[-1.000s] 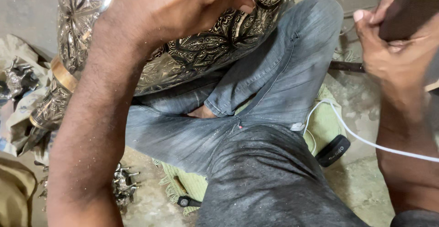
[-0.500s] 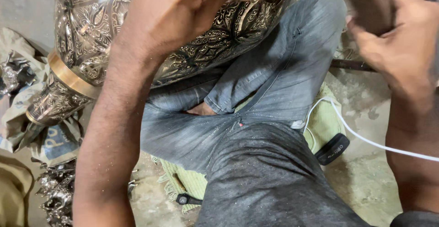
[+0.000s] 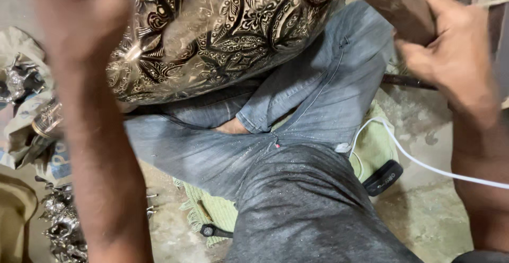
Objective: The person sits cross-legged on the floor and uses a hammer and chisel to engrave intricate patterns onto a large metal vase. The person repeatedly strikes the chisel with the hammer to create detailed designs on the vase's surface.
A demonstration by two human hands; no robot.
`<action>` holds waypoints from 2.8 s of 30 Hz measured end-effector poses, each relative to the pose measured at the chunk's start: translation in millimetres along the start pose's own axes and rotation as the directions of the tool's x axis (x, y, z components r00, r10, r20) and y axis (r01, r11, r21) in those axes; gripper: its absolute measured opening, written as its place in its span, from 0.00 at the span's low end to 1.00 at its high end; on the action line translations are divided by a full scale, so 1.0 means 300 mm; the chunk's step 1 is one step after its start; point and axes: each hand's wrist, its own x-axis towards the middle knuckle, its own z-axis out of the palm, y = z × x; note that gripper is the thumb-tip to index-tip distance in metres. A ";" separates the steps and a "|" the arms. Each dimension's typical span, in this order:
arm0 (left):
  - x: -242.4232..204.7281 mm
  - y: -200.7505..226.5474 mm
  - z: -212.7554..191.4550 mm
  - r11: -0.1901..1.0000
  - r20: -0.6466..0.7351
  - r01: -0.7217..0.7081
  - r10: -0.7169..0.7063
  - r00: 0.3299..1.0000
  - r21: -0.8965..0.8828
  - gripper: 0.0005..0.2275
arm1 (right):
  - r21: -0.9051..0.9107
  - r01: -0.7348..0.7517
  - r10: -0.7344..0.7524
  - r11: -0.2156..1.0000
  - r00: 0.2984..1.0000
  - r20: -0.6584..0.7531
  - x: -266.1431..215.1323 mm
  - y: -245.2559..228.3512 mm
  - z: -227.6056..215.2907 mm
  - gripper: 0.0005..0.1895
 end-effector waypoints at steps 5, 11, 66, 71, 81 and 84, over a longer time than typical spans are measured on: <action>-0.340 -0.026 -0.214 0.866 -0.474 0.423 -0.500 0.725 -0.266 0.08 | 0.149 -0.040 0.059 0.988 0.990 -0.129 -0.016 0.086 0.097 0.10; -0.807 0.019 -0.201 0.797 -0.551 0.406 -0.603 0.577 -0.447 0.06 | 0.663 0.122 0.134 0.739 0.937 -0.322 -0.071 0.165 0.322 0.16; -0.158 0.141 0.305 0.980 -0.388 -0.189 0.153 0.909 -0.056 0.15 | -0.297 0.087 -0.083 0.951 0.996 0.023 -0.011 -0.209 -0.011 0.15; -0.172 0.142 0.309 0.991 -0.373 -0.127 0.105 0.922 -0.034 0.14 | 0.172 0.160 -0.146 0.972 0.985 -0.092 -0.005 -0.098 0.061 0.16; -0.183 0.137 0.308 0.989 -0.377 -0.134 0.098 0.921 -0.068 0.09 | 0.208 0.133 -0.126 0.969 0.991 -0.047 -0.008 -0.083 0.066 0.14; -0.170 0.125 0.308 0.985 -0.375 -0.170 0.143 0.916 -0.039 0.08 | 0.219 0.124 -0.117 0.968 0.992 -0.041 -0.006 -0.094 0.067 0.14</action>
